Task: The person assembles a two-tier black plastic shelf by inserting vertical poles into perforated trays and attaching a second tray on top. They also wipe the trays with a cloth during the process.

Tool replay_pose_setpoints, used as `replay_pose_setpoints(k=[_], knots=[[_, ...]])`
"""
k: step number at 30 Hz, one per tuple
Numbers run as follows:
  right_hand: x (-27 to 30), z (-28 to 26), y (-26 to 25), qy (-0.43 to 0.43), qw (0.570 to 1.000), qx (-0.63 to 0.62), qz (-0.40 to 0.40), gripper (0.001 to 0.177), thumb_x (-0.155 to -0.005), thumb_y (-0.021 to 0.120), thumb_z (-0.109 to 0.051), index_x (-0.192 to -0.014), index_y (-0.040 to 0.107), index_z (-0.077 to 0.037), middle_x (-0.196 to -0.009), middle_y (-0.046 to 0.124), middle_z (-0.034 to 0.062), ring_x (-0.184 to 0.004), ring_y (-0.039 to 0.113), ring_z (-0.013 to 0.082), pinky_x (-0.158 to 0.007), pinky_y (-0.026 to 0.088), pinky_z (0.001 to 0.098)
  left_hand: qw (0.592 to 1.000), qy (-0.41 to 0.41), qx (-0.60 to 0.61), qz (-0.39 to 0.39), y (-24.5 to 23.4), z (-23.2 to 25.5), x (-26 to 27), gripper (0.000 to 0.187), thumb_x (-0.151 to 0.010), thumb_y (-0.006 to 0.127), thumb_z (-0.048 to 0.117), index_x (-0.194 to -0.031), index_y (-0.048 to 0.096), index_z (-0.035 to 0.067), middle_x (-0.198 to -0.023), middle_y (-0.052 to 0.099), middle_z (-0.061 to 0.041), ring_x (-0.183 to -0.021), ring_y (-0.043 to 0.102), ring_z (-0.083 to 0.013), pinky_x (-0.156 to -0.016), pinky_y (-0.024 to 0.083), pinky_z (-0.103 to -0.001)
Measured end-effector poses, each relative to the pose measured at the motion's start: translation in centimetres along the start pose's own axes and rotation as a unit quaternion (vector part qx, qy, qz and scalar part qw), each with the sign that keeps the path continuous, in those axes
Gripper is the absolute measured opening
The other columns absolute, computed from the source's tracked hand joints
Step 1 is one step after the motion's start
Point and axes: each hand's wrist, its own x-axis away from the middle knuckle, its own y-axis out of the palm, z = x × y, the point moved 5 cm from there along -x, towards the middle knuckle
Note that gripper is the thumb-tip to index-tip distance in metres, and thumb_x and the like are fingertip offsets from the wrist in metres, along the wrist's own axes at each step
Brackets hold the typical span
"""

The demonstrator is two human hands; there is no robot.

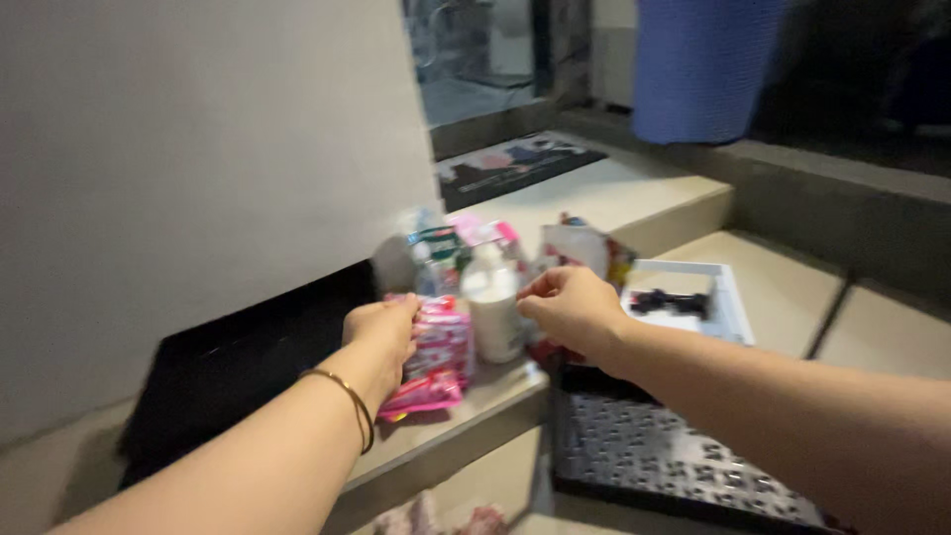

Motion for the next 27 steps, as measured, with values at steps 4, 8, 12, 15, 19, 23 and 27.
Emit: replay_pose_setpoints(k=[4, 8, 12, 15, 19, 23, 27], knots=[[-2.9, -2.9, 6.2, -0.019, 0.994, -0.07, -0.081, 0.026, -0.083, 0.076, -0.024, -0.102, 0.079, -0.006, -0.08, 0.073, 0.0064, -0.066, 0.067, 0.014, -0.058, 0.056, 0.0299, 0.998, 0.002, -0.034, 0.055, -6.1, 1.8, -0.9, 0.016, -0.09, 0.073, 0.023, -0.085, 0.072, 0.008, -0.083, 0.07, -0.001, -0.075, 0.062, -0.0141, -0.07, 0.051, -0.034], [-5.1, -4.8, 11.8, -0.027, 0.986, -0.092, -0.139, 0.029, -0.082, 0.077, -0.024, -0.102, 0.078, -0.004, -0.081, 0.072, 0.0068, -0.068, 0.067, 0.0145, -0.06, 0.057, 0.0302, 0.996, 0.004, -0.027, 0.083, -10.1, 3.8, -0.8, 0.016, -0.09, 0.074, 0.023, -0.087, 0.073, 0.008, -0.087, 0.071, -0.001, -0.077, 0.063, -0.0149, -0.075, 0.054, -0.035], [-6.9, -6.6, 15.4, -0.03, 0.99, -0.028, -0.134, 0.031, -0.082, 0.078, -0.028, -0.104, 0.079, -0.007, -0.085, 0.075, 0.0057, -0.071, 0.07, 0.0132, -0.063, 0.06, 0.0313, 0.994, 0.01, -0.018, 0.11, -13.2, 4.8, -1.5, 0.018, -0.09, 0.073, 0.025, -0.088, 0.073, 0.007, -0.086, 0.07, -0.002, -0.078, 0.064, -0.0153, -0.077, 0.056, -0.036], [-7.4, -7.7, 17.4, -0.04, 0.988, -0.014, -0.147, 0.031, -0.08, 0.08, -0.029, -0.104, 0.08, -0.008, -0.085, 0.074, 0.009, -0.069, 0.069, 0.0154, -0.061, 0.061, 0.0312, 0.989, 0.023, -0.045, 0.137, -15.9, 4.6, -2.5, 0.02, -0.089, 0.075, 0.025, -0.088, 0.073, 0.005, -0.083, 0.069, -0.003, -0.075, 0.064, -0.0147, -0.073, 0.056, -0.034], [-7.3, -8.0, 20.0, -0.011, 0.991, 0.009, -0.13, 0.028, -0.079, 0.082, -0.026, -0.101, 0.081, -0.008, -0.085, 0.074, 0.0086, -0.068, 0.068, 0.0161, -0.058, 0.059, 0.0321, 0.983, 0.026, -0.044, 0.176, -20.3, 2.9, -3.3, 0.017, -0.088, 0.075, 0.024, -0.089, 0.075, 0.006, -0.082, 0.072, -0.002, -0.07, 0.064, -0.0138, -0.065, 0.053, -0.033], [-7.9, -7.4, 21.7, 0.0, 0.993, 0.028, -0.118, 0.029, -0.078, 0.083, -0.025, -0.102, 0.079, -0.011, -0.084, 0.073, 0.0098, -0.065, 0.067, 0.0177, -0.056, 0.058, 0.0316, 0.967, -0.015, -0.099, 0.235, -24.6, 0.6, -4.2, 0.026, -0.09, 0.076, 0.029, -0.094, 0.077, 0.004, -0.089, 0.073, -0.009, -0.073, 0.065, -0.0202, -0.068, 0.052, -0.038], [-8.5, -6.7, 22.7, -0.011, 0.995, 0.056, -0.078, 0.045, -0.072, 0.086, -0.03, -0.111, 0.075, -0.011, -0.093, 0.076, 0.0101, -0.077, 0.074, 0.0233, -0.067, 0.063, 0.036, 0.928, -0.037, -0.179, 0.325, -28.5, -1.0, -4.8, 0.033, -0.087, 0.082, 0.03, -0.107, 0.077, 0.004, -0.11, 0.074, -0.015, -0.101, 0.069, -0.0307, -0.089, 0.053, -0.043]])
